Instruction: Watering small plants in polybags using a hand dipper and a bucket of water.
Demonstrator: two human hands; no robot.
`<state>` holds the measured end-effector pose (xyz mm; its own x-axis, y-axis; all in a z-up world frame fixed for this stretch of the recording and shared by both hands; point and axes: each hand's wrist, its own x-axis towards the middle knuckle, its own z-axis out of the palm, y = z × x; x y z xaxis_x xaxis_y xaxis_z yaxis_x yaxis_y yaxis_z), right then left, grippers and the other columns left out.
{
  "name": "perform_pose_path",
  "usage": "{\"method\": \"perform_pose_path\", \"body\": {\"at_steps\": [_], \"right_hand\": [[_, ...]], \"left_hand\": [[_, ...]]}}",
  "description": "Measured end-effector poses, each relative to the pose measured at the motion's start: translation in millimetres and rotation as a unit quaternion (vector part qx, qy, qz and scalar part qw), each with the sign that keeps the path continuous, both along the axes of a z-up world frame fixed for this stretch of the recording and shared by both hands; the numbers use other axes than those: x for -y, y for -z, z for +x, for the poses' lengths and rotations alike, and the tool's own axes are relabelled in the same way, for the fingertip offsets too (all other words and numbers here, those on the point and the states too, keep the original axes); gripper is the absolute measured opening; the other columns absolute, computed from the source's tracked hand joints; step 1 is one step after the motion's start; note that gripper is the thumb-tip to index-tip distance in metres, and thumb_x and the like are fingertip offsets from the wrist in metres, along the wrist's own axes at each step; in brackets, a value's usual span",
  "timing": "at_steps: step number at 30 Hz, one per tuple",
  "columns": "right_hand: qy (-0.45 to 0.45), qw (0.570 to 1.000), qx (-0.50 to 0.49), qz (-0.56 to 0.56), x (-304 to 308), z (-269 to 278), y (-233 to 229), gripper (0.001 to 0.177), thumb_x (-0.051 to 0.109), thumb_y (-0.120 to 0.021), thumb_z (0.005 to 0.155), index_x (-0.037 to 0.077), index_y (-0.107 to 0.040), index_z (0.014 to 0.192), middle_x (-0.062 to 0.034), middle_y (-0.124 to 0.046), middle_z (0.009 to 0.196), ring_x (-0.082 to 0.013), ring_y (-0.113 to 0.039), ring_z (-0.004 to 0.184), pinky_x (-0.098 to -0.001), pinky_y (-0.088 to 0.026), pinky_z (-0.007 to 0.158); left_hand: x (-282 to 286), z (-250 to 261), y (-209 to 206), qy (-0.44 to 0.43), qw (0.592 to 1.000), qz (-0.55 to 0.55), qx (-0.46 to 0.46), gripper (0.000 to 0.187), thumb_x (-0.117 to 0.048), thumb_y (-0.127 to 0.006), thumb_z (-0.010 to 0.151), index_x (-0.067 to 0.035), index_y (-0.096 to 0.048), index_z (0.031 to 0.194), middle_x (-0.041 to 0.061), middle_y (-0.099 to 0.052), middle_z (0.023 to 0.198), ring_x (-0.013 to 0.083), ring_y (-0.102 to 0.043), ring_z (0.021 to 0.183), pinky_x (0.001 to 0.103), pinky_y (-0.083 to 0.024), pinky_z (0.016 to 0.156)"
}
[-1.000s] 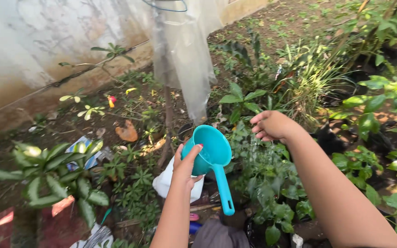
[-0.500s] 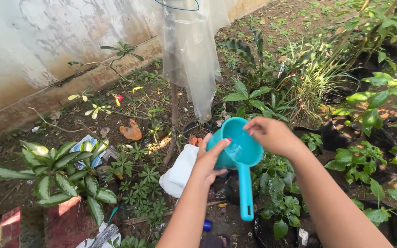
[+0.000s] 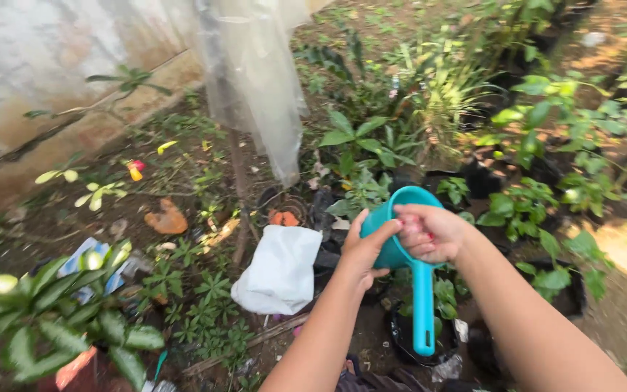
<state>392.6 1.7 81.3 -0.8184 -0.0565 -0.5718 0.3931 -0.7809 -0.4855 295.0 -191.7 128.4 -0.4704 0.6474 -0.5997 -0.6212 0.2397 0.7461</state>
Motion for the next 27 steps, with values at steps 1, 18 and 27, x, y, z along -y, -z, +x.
{"method": "perform_pose_path", "body": {"at_steps": [1,18,27], "right_hand": [[0.010,1.000,0.001,0.002,-5,8,-10,0.034,0.028,-0.054,0.102,0.020,-0.046,0.070,0.0075,-0.039,0.058,-0.0051,-0.032,0.042,-0.0208,-0.026,0.035],[0.069,0.818,0.301,0.486,-20,151,15,0.026,0.023,-0.050,0.104,0.012,-0.069,0.120,-0.0080,-0.076,0.108,-0.0191,-0.069,0.094,-0.0385,-0.056,0.081],[0.265,0.799,0.256,0.474,25,182,-12,0.026,0.021,-0.053,0.102,0.009,-0.067,0.122,-0.0093,-0.075,0.112,-0.0214,-0.072,0.102,-0.0399,-0.057,0.085]], "left_hand": [[-2,-1,3,0.010,1.000,0.002,0.001,0.112,-0.048,-0.086,0.058,-0.034,-0.035,0.157,0.007,-0.049,0.149,0.0342,-0.054,0.128,0.063,-0.050,0.088],[-17,4,16,0.053,0.998,-0.031,0.012,0.116,-0.044,-0.085,0.060,-0.036,-0.026,0.159,0.013,-0.042,0.154,0.0434,-0.050,0.131,0.068,-0.046,0.092],[-21,24,8,0.092,0.996,-0.018,-0.003,0.118,-0.044,-0.085,0.058,-0.032,-0.026,0.159,0.015,-0.047,0.152,0.0430,-0.053,0.130,0.068,-0.046,0.092]]}}
